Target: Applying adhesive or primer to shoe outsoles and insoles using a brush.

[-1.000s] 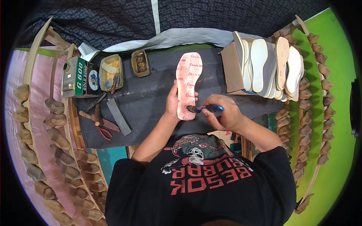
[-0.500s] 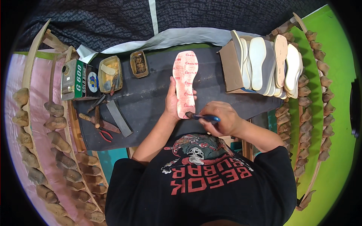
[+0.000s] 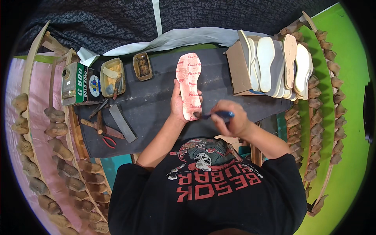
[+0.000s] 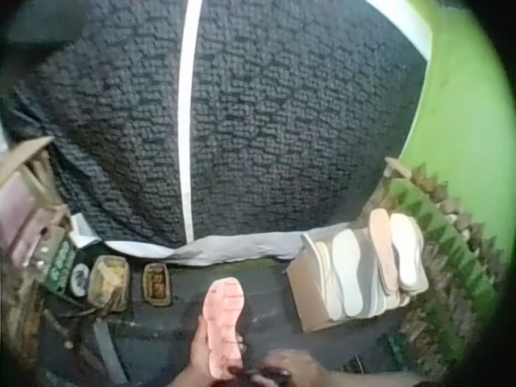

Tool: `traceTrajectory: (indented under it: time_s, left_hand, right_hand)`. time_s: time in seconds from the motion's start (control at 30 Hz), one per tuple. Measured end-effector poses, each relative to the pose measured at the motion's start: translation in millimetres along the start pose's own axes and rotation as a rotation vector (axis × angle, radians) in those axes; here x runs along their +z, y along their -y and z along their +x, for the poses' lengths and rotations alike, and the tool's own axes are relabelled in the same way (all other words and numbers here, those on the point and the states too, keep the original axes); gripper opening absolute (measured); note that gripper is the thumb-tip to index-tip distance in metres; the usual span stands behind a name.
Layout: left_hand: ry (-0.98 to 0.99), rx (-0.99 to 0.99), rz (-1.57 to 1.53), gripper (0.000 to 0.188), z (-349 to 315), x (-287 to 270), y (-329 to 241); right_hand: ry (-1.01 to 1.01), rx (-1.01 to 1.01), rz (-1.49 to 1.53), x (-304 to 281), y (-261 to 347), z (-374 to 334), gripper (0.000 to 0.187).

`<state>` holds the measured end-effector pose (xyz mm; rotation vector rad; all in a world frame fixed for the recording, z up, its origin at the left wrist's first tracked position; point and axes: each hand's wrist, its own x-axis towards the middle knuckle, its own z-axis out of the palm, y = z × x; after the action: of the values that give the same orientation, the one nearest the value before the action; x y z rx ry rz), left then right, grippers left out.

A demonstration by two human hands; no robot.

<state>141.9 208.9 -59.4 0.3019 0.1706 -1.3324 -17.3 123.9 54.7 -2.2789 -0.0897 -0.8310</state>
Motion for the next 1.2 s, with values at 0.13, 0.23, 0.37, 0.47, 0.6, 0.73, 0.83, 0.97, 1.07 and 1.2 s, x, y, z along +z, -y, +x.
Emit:
traceTrajectory:
  time_s: [0.13,0.23,0.37,0.47,0.6,0.73,0.83,0.97,1.07,1.2]
  left_hand:
    - [0.016,0.004,0.049,0.065,2,-5,4]
    - [0.029,0.002,0.068,0.065,4,-4,10]
    - [0.01,0.074,0.098,0.067,-2,10,14]
    - [0.01,0.138,0.109,0.067,0,6,13]
    - [-0.013,0.137,0.124,0.069,-1,6,16]
    - [0.013,0.085,0.101,0.068,3,2,28]
    - [0.055,0.114,0.088,0.069,-2,11,25]
    - [0.017,0.175,0.171,0.068,-12,19,33]
    - [-0.005,0.186,0.262,0.069,-12,18,41]
    - [-0.019,0.148,0.273,0.068,-13,-2,27]
  right_hand:
    - [-0.036,0.016,-0.149,-12,-3,6,0.025]
    - [0.012,-0.029,-0.007,1,5,5,0.028]
    - [-0.004,-0.037,-0.025,5,10,7,0.027]
    - [-0.064,-0.009,-0.083,-4,7,7,0.024]
    - [-0.032,0.055,-0.101,-7,8,2,0.025]
    - [0.028,-0.048,0.035,1,16,6,0.029]
    - [-0.036,-0.076,-0.035,-5,7,6,0.026]
    - [-0.094,0.01,-0.126,-19,-14,15,0.023]
    - [-0.02,-0.117,-0.128,-21,-22,18,0.025]
    - [0.131,-0.158,0.041,-20,-4,5,0.027]
